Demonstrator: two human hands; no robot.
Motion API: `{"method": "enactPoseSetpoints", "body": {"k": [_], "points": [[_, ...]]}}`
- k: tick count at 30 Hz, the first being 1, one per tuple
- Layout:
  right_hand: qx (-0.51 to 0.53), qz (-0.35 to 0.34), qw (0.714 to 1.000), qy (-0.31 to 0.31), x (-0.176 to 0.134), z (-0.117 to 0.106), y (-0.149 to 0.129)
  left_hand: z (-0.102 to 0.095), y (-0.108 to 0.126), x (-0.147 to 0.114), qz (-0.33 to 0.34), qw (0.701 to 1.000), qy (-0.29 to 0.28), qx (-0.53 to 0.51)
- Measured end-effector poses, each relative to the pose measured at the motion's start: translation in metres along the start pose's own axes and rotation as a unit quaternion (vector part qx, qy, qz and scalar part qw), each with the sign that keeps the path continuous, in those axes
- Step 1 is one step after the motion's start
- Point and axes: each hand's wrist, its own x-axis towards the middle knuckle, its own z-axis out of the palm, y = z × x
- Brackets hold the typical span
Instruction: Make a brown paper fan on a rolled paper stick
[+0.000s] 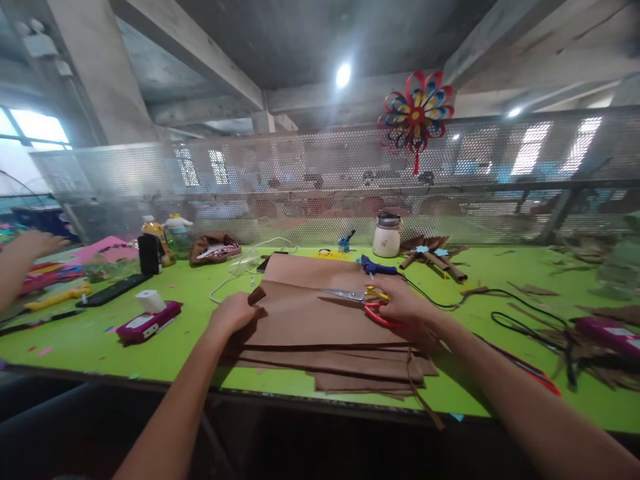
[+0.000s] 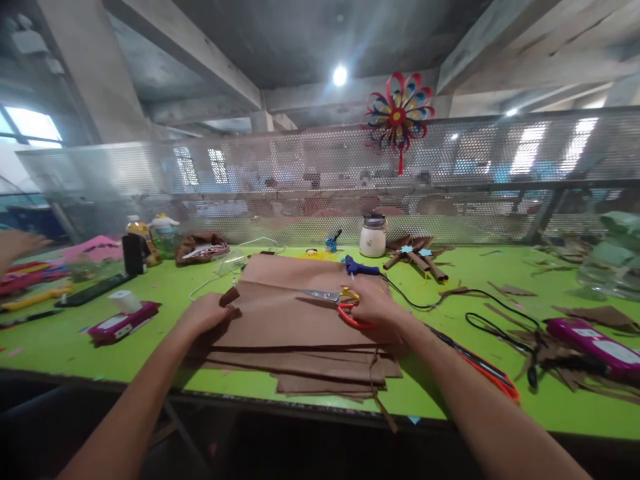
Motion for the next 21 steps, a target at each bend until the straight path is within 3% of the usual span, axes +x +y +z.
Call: {"method": "enactPoseSetpoints", "body": {"k": [4, 9, 15, 18, 21], "points": [[0.041, -0.038, 0.998, -0.002, -0.006, 0.007, -0.017, 0.01, -0.004, 0.004, -0.005, 1.0, 0.01, 0.015], [0.066, -0.025, 0.997, -0.024, -0.01, 0.01, -0.029, 0.001, -0.004, 0.015, 0.021, 0.999, 0.029, 0.0], [0.042, -0.043, 0.997, -0.038, -0.007, 0.01, -0.024, -0.001, -0.004, 0.026, 0.023, 1.0, -0.015, 0.01], [0.027, -0.047, 0.998, -0.039, -0.006, 0.009, -0.024, -0.01, 0.0, 0.03, 0.018, 1.0, 0.004, 0.014], [0.017, -0.063, 0.997, -0.051, -0.007, 0.006, -0.027, -0.03, 0.014, 0.037, 0.058, 0.997, 0.036, -0.026]]}}
